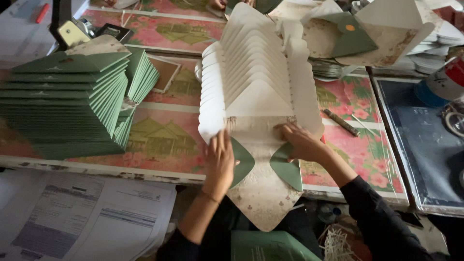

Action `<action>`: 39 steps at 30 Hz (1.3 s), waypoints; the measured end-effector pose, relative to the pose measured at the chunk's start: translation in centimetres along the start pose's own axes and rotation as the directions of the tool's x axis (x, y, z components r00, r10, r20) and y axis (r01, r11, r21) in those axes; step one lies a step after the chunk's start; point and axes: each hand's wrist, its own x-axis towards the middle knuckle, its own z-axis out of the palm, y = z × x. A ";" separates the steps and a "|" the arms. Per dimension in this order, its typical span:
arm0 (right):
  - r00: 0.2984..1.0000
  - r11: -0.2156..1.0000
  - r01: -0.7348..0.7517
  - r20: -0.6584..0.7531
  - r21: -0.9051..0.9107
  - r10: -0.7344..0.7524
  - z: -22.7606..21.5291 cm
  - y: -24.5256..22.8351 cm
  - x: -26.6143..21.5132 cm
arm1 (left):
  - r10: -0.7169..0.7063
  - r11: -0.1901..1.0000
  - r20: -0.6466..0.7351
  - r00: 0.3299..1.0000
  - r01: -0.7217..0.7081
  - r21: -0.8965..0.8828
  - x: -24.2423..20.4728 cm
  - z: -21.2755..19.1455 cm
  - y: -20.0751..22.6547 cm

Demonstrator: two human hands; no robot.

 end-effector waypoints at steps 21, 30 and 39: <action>0.936 0.884 0.353 -0.115 0.306 -0.333 5.7 1.1 -1.3 | 0.347 0.915 0.241 0.906 -0.271 -0.299 0.4 2.3 1.2; 0.943 0.990 -0.089 -0.329 -0.106 0.050 11.5 -0.2 -0.1 | 0.085 0.959 0.078 0.993 -0.060 -0.278 0.7 2.9 3.9; 0.925 0.979 -0.149 -0.370 -0.139 0.088 12.3 -0.8 0.2 | 0.389 0.857 -0.111 0.915 -0.403 -0.320 2.6 7.5 2.4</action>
